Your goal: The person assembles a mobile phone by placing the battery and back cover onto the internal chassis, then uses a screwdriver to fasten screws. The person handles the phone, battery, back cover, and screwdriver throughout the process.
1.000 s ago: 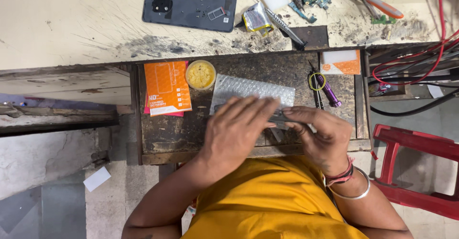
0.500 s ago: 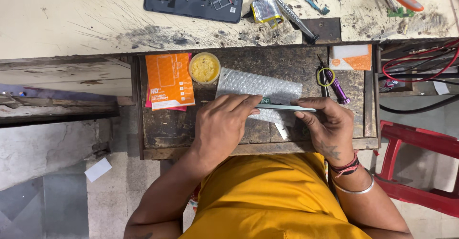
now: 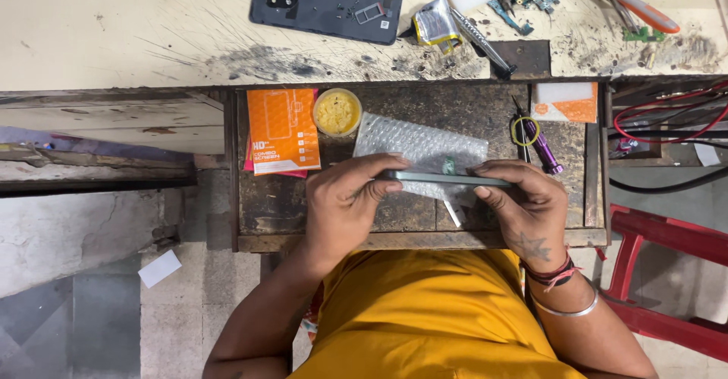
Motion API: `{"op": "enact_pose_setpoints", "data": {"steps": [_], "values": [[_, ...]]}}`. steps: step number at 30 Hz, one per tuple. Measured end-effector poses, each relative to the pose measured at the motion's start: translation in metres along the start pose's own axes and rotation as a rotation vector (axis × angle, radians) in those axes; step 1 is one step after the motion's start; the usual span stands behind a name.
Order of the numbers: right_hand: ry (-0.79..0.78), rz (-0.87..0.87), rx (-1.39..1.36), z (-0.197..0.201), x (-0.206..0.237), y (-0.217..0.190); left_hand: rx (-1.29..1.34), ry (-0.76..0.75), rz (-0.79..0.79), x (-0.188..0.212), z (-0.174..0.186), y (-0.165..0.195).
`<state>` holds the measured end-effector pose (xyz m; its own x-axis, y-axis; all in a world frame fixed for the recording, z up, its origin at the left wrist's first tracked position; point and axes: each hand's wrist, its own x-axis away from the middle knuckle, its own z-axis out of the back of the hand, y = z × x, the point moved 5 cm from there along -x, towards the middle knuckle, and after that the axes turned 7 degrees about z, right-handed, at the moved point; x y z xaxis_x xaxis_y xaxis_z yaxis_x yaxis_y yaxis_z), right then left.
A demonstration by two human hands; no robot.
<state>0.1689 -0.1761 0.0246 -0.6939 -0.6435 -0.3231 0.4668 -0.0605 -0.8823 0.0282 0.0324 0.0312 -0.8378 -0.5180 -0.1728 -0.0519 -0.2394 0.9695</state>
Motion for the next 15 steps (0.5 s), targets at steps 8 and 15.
{"op": "enact_pose_setpoints", "data": {"steps": [8,15], "values": [[-0.097,0.037,-0.004,-0.002,0.000,0.005,-0.224,0.054,-0.375,0.007,-0.013,0.050],[-0.085,-0.158,-0.421,-0.015,0.012,0.027,-0.061,0.006,-0.323,0.000,-0.015,0.063]]}}
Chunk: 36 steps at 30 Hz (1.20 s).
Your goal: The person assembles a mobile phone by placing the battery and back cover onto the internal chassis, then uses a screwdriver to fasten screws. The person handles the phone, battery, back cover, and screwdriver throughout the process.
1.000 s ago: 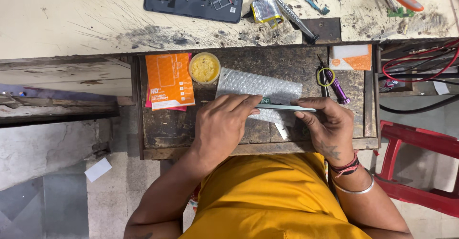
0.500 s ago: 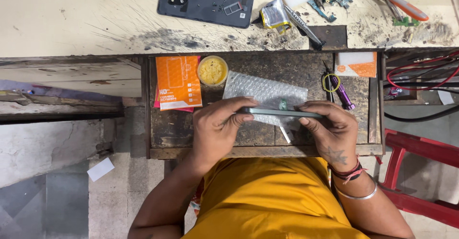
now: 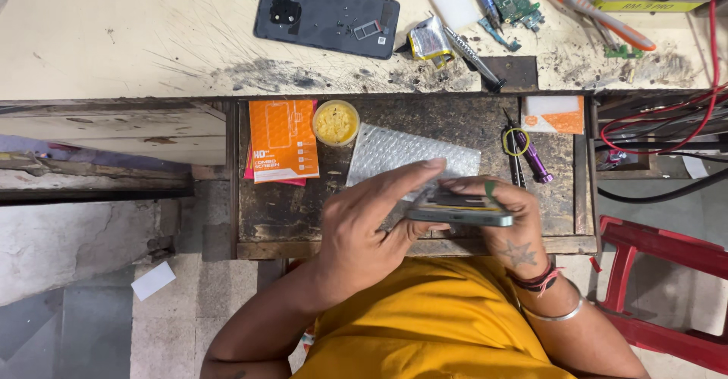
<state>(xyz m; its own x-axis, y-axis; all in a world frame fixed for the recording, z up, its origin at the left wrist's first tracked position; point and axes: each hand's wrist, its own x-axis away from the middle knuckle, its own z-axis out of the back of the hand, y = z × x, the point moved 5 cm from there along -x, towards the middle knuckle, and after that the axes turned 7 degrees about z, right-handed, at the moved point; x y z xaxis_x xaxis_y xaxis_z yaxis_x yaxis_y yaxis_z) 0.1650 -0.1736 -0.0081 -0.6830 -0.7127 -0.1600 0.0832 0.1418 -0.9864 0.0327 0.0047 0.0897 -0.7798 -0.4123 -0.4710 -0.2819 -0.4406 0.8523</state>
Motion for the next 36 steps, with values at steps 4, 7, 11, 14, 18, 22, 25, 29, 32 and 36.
{"op": "enact_pose_setpoints", "data": {"steps": [4,7,11,14,18,22,25,29,32,36], "values": [[-0.006,0.093,0.236,-0.013,-0.005,-0.025,0.052,-0.055,0.066,0.003,-0.007,-0.002],[0.076,0.337,0.207,-0.021,-0.004,-0.069,-0.096,-0.047,-0.034,0.005,-0.008,0.000],[0.034,0.497,0.594,-0.028,0.003,-0.109,-0.271,-0.063,-0.145,0.007,-0.013,0.005],[0.022,0.494,0.741,-0.028,0.005,-0.104,-0.320,-0.073,-0.172,0.006,-0.018,0.007],[0.101,0.434,0.640,-0.017,0.013,-0.084,-0.356,-0.087,-0.187,0.006,-0.021,0.008],[0.214,0.397,0.131,-0.003,0.014,-0.062,-0.487,0.016,-0.213,-0.001,-0.020,0.003],[0.176,0.338,0.058,0.002,0.012,-0.059,-0.506,-0.064,-0.136,0.002,-0.007,-0.005],[-0.022,0.495,0.699,-0.010,0.010,-0.076,-0.540,-0.191,-0.099,0.010,-0.007,-0.005],[-0.041,0.412,0.800,-0.017,0.005,-0.075,-0.542,-0.221,-0.102,0.010,-0.011,-0.005],[0.001,0.378,0.751,-0.015,0.007,-0.070,-0.594,-0.254,-0.097,0.009,-0.014,-0.006]]}}
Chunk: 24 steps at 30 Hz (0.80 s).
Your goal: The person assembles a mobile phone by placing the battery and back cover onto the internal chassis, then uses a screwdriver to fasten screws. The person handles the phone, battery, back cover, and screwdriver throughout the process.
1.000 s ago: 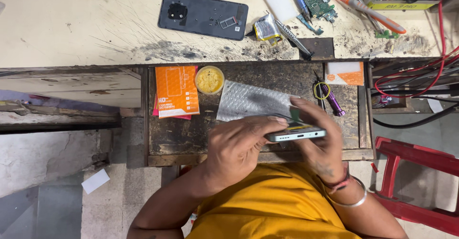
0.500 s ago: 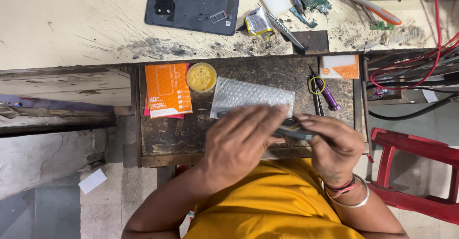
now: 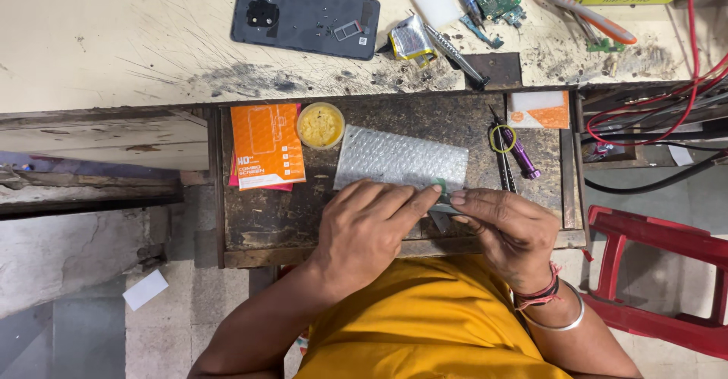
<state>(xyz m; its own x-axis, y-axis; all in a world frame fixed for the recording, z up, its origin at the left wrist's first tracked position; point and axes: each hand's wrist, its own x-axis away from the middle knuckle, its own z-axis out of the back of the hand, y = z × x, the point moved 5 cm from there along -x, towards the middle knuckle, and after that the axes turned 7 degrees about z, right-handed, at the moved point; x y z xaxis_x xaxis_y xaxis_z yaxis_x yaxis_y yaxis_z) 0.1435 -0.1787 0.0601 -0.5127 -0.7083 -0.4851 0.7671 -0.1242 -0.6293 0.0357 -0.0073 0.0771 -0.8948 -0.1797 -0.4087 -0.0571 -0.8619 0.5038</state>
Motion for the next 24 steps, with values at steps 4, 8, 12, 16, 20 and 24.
{"op": "enact_pose_setpoints", "data": {"steps": [4,8,12,16,20,24], "values": [[0.102,-0.059,-0.165,0.000,0.017,0.018,0.032,0.171,-0.013,-0.004,0.007,0.000],[0.328,-0.211,-0.880,-0.013,0.030,0.041,0.384,0.226,0.133,-0.004,0.013,-0.012],[0.235,-0.181,-0.772,-0.019,0.019,0.038,0.646,0.130,0.235,-0.001,0.006,-0.010],[0.163,0.048,-0.347,-0.004,0.004,0.010,0.406,0.188,0.029,-0.004,0.009,0.004],[0.101,0.163,-0.255,-0.001,0.001,-0.010,0.302,0.128,-0.025,-0.003,0.007,0.013],[0.177,0.160,-0.269,-0.003,-0.004,-0.010,0.277,0.128,-0.048,-0.002,0.006,0.014]]}}
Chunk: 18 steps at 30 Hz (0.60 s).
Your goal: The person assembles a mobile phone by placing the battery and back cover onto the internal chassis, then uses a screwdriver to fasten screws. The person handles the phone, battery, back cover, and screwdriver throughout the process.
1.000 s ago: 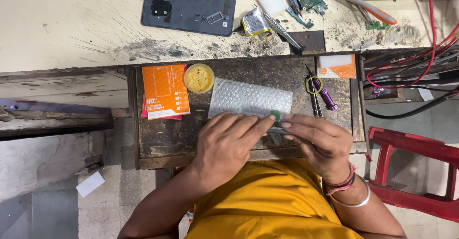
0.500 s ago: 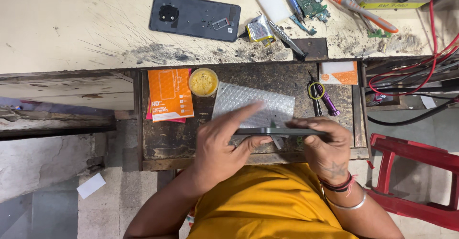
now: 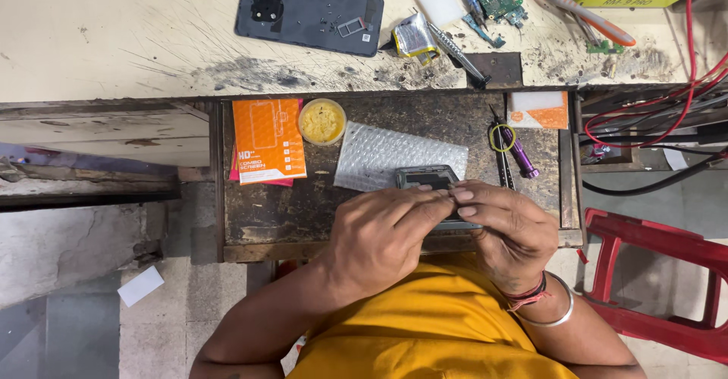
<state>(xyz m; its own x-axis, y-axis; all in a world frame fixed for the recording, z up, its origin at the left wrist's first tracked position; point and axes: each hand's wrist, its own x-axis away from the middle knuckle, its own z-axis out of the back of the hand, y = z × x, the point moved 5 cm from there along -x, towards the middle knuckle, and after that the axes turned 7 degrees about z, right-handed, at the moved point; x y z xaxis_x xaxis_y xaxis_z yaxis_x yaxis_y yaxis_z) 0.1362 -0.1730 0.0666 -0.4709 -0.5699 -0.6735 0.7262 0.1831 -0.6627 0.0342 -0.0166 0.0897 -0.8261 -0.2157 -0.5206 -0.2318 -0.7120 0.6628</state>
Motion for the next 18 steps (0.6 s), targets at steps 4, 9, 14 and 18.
{"op": "enact_pose_setpoints", "data": {"steps": [4,9,14,18], "values": [[0.007,-0.012,0.019,-0.003,-0.006,-0.005,0.016,0.023,-0.001,0.001,-0.005,-0.005],[-0.050,-0.092,0.094,0.002,-0.013,0.007,0.557,0.124,0.299,0.017,0.000,-0.032],[0.010,-0.422,-0.223,0.021,0.008,0.037,0.745,0.145,0.393,0.033,0.008,-0.056],[0.108,-0.425,-0.233,0.043,0.011,0.043,0.595,0.003,0.526,0.038,0.007,-0.066]]}}
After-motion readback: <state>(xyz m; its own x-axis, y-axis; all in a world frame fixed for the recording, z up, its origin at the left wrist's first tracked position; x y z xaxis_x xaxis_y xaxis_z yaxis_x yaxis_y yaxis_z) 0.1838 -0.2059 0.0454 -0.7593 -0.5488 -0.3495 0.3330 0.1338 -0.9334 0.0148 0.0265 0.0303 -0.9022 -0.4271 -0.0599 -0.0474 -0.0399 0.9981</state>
